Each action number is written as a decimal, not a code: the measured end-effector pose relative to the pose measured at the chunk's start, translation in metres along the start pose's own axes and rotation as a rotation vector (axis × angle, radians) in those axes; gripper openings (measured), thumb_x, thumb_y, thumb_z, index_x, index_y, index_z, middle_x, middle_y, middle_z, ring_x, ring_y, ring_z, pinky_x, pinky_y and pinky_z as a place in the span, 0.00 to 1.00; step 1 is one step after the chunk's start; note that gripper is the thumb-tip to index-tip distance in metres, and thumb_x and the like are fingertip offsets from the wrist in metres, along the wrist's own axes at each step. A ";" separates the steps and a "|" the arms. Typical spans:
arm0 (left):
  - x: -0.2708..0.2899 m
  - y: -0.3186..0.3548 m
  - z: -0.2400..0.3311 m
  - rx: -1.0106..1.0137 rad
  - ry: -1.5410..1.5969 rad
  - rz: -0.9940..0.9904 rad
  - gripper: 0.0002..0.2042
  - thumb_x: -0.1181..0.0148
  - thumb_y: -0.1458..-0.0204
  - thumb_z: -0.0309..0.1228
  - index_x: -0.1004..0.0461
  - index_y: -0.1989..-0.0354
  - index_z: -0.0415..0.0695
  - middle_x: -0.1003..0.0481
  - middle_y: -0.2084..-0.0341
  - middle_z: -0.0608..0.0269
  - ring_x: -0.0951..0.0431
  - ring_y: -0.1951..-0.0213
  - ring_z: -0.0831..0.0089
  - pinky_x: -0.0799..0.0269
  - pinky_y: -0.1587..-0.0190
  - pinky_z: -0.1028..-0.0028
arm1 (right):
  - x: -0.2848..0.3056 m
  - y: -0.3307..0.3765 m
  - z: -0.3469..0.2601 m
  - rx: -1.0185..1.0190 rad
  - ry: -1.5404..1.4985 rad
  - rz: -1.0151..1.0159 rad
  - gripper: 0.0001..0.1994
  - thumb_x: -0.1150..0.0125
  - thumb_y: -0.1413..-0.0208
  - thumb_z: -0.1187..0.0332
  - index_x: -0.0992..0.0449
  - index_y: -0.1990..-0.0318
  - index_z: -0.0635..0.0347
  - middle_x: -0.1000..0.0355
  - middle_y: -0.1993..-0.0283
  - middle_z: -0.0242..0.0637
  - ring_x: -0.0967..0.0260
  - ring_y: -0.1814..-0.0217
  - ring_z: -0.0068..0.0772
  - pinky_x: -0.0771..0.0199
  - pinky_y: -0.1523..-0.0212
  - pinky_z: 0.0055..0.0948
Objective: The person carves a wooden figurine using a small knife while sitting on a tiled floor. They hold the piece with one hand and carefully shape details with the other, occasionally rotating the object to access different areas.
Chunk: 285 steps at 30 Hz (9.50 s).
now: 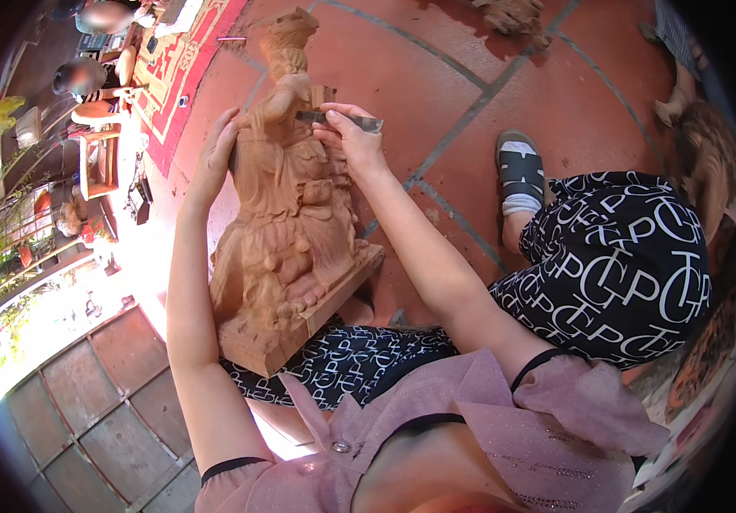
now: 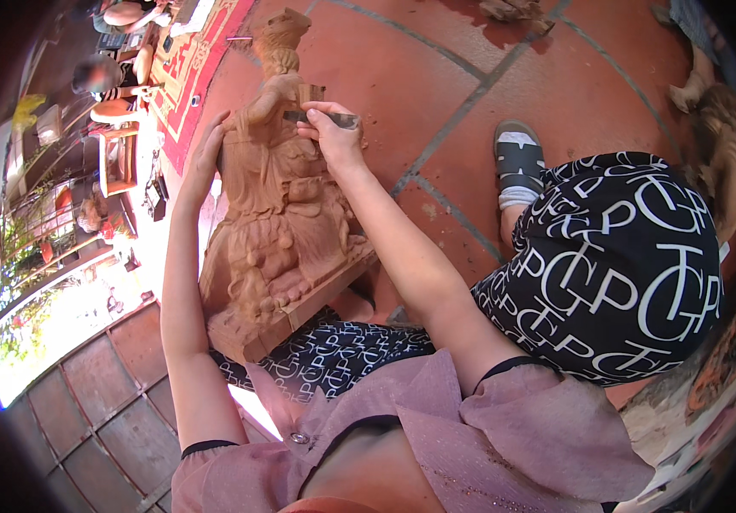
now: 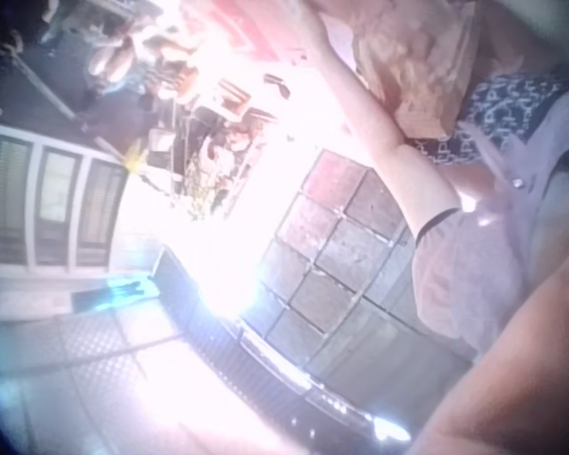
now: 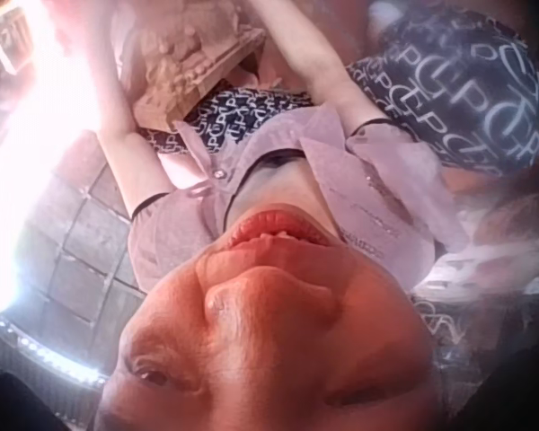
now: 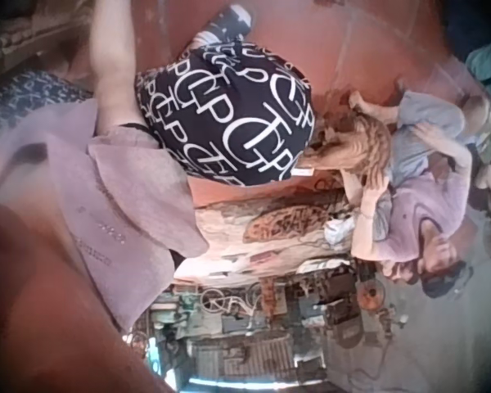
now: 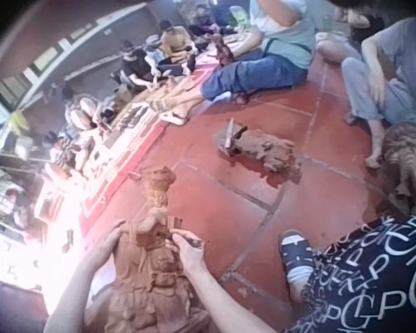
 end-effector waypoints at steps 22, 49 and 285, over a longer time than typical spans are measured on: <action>0.004 -0.004 -0.008 -0.009 0.000 -0.021 0.27 0.59 0.41 0.47 0.40 0.39 0.41 0.39 0.41 0.57 0.43 0.38 0.68 0.50 0.37 0.72 | -0.001 -0.013 -0.010 -0.070 -0.129 -0.029 0.07 0.47 0.44 0.76 0.29 0.60 0.70 0.28 0.65 0.43 0.24 0.69 0.33 0.19 0.68 0.24; 0.001 -0.007 -0.012 -0.006 -0.005 -0.025 0.27 0.59 0.41 0.49 0.40 0.38 0.45 0.39 0.41 0.56 0.42 0.38 0.67 0.47 0.39 0.70 | 0.010 -0.014 -0.024 -0.009 -0.084 -0.048 0.10 0.49 0.45 0.77 0.30 0.57 0.71 0.26 0.64 0.48 0.24 0.65 0.37 0.20 0.61 0.26; 0.002 -0.004 -0.009 0.012 0.017 -0.007 0.25 0.60 0.40 0.44 0.39 0.41 0.39 0.38 0.43 0.56 0.41 0.39 0.68 0.49 0.38 0.73 | -0.028 0.005 0.006 0.049 -0.100 0.003 0.03 0.45 0.49 0.76 0.30 0.72 0.66 0.27 0.66 0.41 0.26 0.64 0.32 0.23 0.58 0.28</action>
Point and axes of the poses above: each hand's wrist, its own y-axis away from the middle knuckle, its own x-axis out of the back of the hand, z = x × y, the point moved 5 cm from there along -y, towards the middle knuckle
